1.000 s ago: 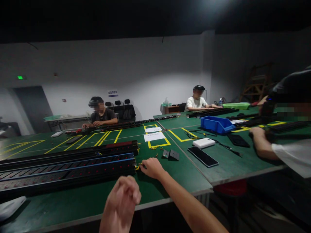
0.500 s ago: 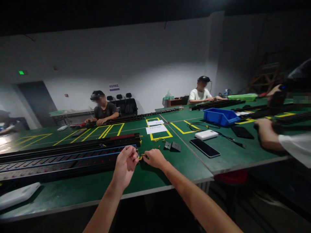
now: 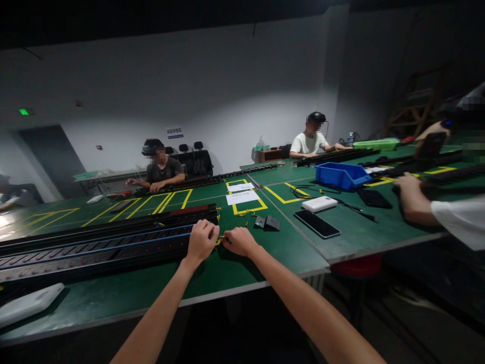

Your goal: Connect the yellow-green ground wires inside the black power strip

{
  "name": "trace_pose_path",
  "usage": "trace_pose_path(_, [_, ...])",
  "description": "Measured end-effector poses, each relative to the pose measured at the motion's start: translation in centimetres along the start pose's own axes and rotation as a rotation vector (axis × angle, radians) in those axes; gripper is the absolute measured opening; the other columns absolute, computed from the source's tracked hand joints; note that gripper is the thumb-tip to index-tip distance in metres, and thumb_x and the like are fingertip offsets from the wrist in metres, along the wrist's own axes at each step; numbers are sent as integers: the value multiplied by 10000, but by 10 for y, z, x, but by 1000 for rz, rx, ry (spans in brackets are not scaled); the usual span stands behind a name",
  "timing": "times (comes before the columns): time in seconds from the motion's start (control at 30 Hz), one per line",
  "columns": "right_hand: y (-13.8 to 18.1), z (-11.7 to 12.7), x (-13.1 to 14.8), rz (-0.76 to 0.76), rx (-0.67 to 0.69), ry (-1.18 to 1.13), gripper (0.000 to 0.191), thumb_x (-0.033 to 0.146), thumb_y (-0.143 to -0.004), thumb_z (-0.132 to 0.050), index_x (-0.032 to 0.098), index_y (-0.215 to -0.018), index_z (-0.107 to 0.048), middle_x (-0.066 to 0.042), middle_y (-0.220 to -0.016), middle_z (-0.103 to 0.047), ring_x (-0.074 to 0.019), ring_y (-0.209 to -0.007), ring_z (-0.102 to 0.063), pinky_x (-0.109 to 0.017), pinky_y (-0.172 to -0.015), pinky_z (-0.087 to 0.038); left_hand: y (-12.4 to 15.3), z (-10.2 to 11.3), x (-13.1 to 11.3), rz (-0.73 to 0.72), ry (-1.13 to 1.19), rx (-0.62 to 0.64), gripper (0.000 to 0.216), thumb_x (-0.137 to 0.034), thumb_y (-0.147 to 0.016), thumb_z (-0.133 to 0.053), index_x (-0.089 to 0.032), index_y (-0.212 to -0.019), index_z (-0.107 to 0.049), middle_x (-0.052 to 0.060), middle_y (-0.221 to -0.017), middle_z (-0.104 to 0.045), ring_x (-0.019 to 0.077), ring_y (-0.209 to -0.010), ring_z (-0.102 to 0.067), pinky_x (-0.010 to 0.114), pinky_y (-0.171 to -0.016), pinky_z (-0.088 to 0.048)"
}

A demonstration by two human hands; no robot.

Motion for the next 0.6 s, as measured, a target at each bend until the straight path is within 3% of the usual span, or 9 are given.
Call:
trace_pose_path(0.1, [1, 1, 0, 4, 9, -5, 320, 379, -989, -486, 216, -986, -761, -114, -954, -790, -261, -898, -741, -285, -747, -462, 10, -8, -3, -55, -117, 47, 141, -291, -899, -558, -199, -920, -662, 80, -922, -605, 256, -969, -524, 400, -885, -386])
trace_pose_path(0.2, [2, 1, 0, 12, 20, -12, 306, 371, -986, -492, 214, -1020, -753, -114, -964, -788, -259, -907, -738, -285, -756, -459, 16, -13, -8, -109, -197, 97, 220, -271, -836, -612, -197, -1038, -661, 92, -1006, -617, 274, -1026, -519, 412, -911, -385])
trace_pose_path(0.6, [4, 4, -5, -7, 59, -19, 267, 370, -982, -518, 224, -1099, -709, -104, -1002, -776, -257, -950, -728, -275, -768, -454, 20, -21, -7, -67, -396, 107, 270, -293, -841, -608, -188, -1086, -650, 110, -1033, -582, 295, -1039, -502, 433, -894, -378])
Point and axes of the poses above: each hand's wrist, its own y-axis away from the middle knuckle, its own z-axis out of the back of the hand, x = y × z, the point moved 8 cm from there along -y, towards the middle knuckle
